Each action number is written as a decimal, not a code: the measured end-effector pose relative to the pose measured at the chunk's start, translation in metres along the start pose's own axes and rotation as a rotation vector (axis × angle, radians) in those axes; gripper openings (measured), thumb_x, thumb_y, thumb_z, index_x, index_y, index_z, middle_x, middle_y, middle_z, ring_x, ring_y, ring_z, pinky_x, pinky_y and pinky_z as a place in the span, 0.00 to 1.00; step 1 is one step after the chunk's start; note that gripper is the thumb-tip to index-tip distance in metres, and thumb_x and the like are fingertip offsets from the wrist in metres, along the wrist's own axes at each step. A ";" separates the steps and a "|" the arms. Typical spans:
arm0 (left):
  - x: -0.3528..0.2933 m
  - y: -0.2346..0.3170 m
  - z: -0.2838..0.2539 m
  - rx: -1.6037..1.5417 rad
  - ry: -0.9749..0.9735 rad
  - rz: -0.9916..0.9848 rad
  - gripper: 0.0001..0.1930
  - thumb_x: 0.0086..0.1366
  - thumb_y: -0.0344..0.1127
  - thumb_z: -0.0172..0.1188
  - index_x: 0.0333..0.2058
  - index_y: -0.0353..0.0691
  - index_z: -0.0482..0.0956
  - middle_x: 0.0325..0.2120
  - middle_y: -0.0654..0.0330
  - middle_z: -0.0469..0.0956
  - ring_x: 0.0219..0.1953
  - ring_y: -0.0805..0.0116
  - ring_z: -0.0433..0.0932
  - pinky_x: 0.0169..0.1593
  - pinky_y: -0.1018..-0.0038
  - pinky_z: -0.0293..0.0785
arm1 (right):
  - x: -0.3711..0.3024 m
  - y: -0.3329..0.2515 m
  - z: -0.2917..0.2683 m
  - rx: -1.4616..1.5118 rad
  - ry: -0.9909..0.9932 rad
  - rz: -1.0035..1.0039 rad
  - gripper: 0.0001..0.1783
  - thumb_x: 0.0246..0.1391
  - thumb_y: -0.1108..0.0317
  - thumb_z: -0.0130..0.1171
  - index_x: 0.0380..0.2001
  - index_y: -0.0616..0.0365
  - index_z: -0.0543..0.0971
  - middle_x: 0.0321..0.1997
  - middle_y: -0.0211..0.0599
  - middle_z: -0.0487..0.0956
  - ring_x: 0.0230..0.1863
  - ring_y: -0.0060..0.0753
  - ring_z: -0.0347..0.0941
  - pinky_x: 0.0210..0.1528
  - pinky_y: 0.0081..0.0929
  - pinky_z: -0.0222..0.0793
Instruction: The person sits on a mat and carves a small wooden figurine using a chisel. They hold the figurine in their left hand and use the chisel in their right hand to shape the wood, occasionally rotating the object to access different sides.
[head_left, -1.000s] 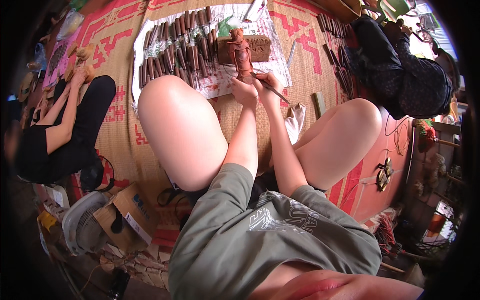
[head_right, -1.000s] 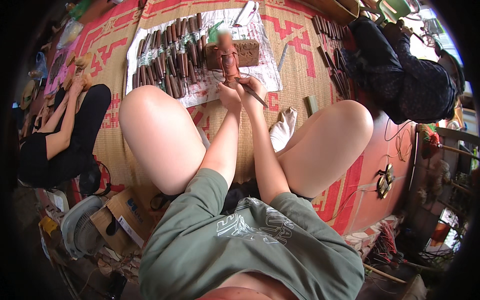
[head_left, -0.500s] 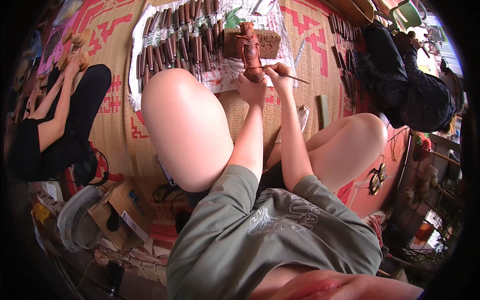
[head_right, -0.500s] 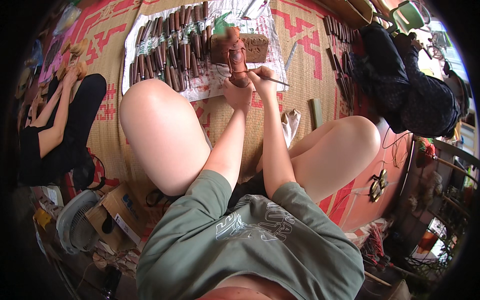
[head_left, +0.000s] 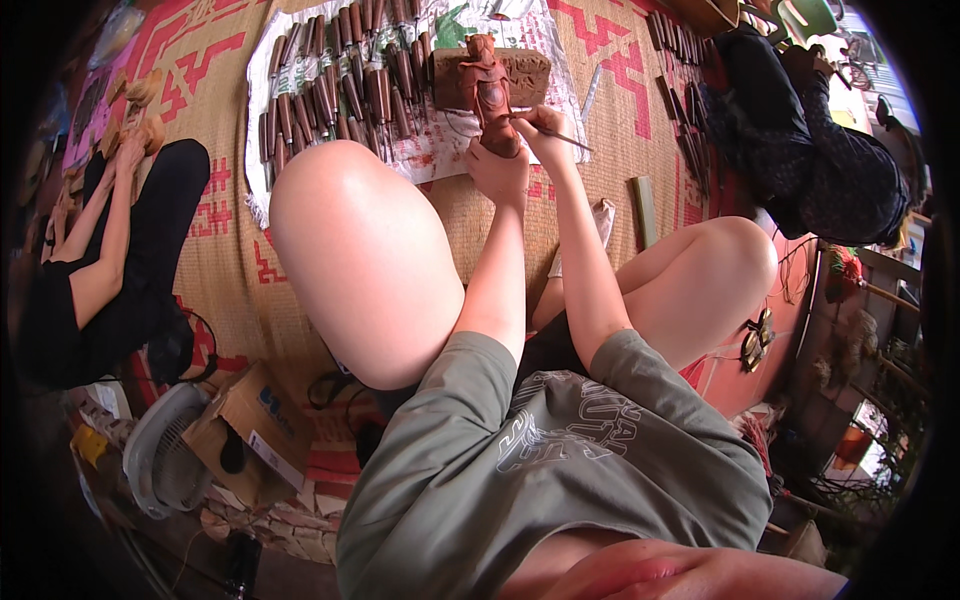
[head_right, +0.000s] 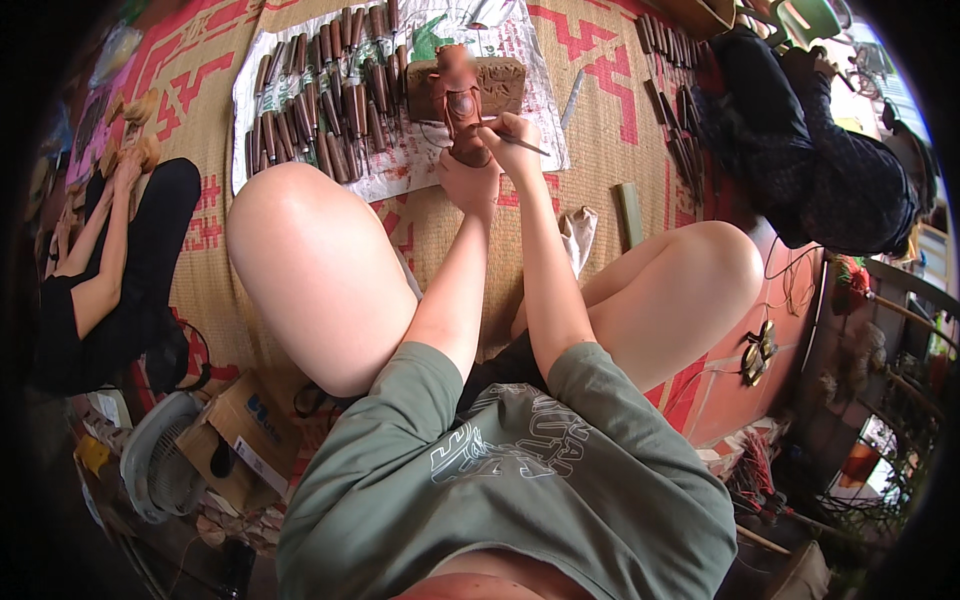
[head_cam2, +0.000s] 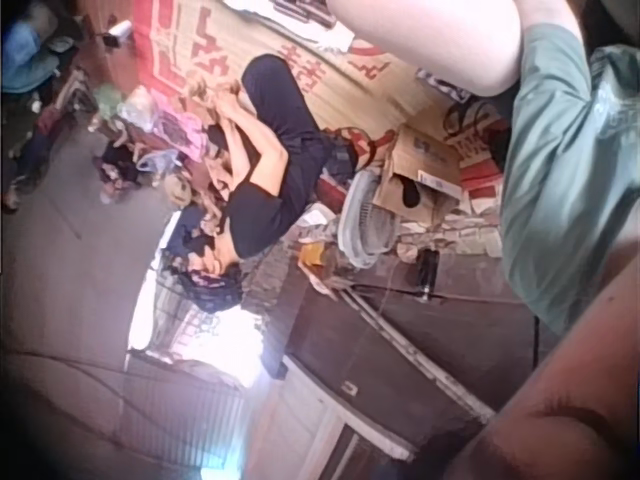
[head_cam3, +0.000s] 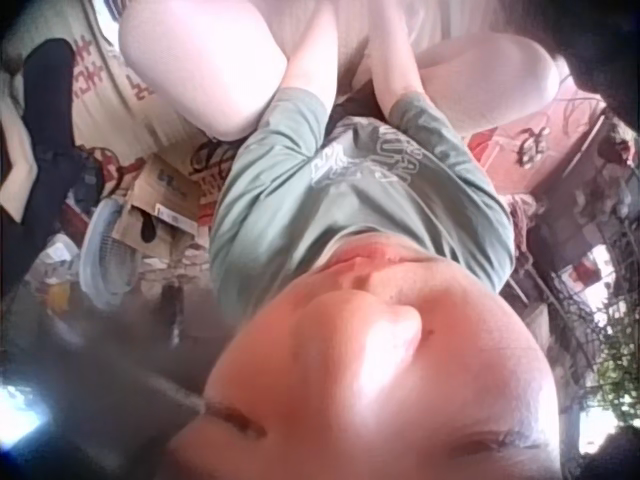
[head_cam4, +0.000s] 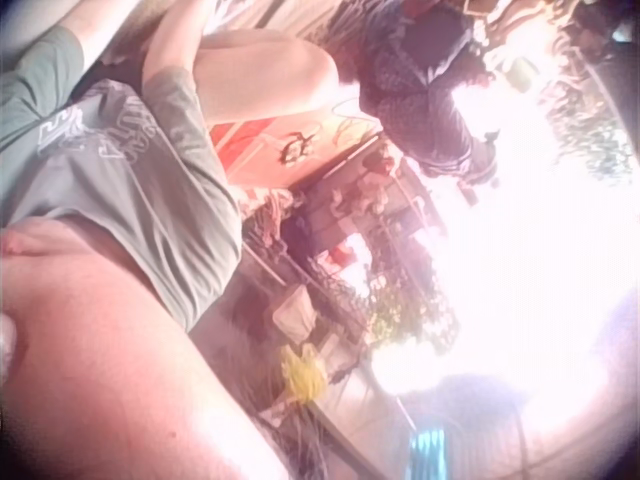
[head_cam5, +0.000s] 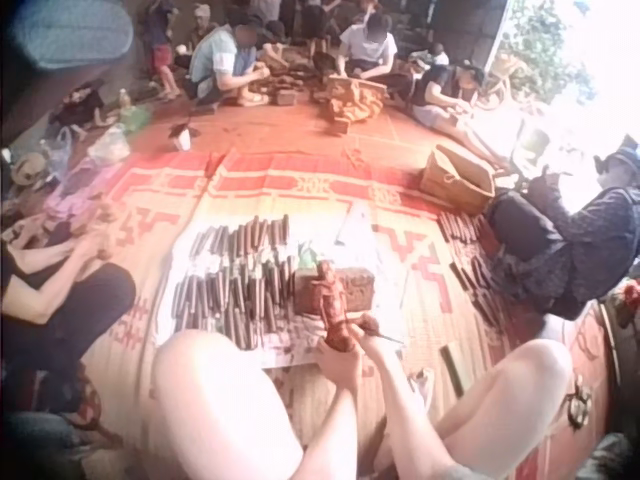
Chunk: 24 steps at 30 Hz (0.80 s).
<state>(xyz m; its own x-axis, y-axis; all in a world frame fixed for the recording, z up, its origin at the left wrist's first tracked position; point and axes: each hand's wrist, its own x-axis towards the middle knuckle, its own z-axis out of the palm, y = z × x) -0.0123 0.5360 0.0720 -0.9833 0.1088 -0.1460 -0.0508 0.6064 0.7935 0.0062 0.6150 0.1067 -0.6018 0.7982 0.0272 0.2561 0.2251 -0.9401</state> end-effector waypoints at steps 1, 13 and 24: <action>0.000 -0.002 0.001 -0.001 0.002 0.022 0.36 0.42 0.45 0.67 0.47 0.34 0.63 0.44 0.47 0.67 0.47 0.46 0.69 0.49 0.56 0.70 | -0.003 0.002 0.001 -0.019 -0.017 0.012 0.06 0.40 0.73 0.64 0.19 0.64 0.77 0.16 0.31 0.76 0.20 0.14 0.67 0.23 0.18 0.64; -0.004 -0.003 0.001 -0.002 0.032 0.046 0.35 0.41 0.43 0.67 0.47 0.34 0.64 0.43 0.47 0.67 0.46 0.46 0.70 0.47 0.56 0.71 | -0.006 -0.007 -0.011 -0.011 -0.229 0.070 0.04 0.43 0.76 0.62 0.22 0.65 0.78 0.21 0.31 0.79 0.22 0.14 0.70 0.25 0.15 0.66; -0.006 0.000 0.001 0.022 0.061 0.061 0.33 0.43 0.43 0.66 0.46 0.34 0.65 0.42 0.46 0.67 0.45 0.46 0.70 0.46 0.57 0.72 | -0.002 -0.007 -0.006 -0.064 -0.149 -0.008 0.05 0.44 0.74 0.61 0.23 0.66 0.78 0.22 0.34 0.80 0.25 0.17 0.74 0.27 0.16 0.68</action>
<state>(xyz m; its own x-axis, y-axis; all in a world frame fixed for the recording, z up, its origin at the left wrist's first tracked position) -0.0066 0.5361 0.0719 -0.9933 0.0983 -0.0613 0.0126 0.6176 0.7864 0.0102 0.6149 0.1154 -0.7084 0.7055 -0.0208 0.2961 0.2702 -0.9162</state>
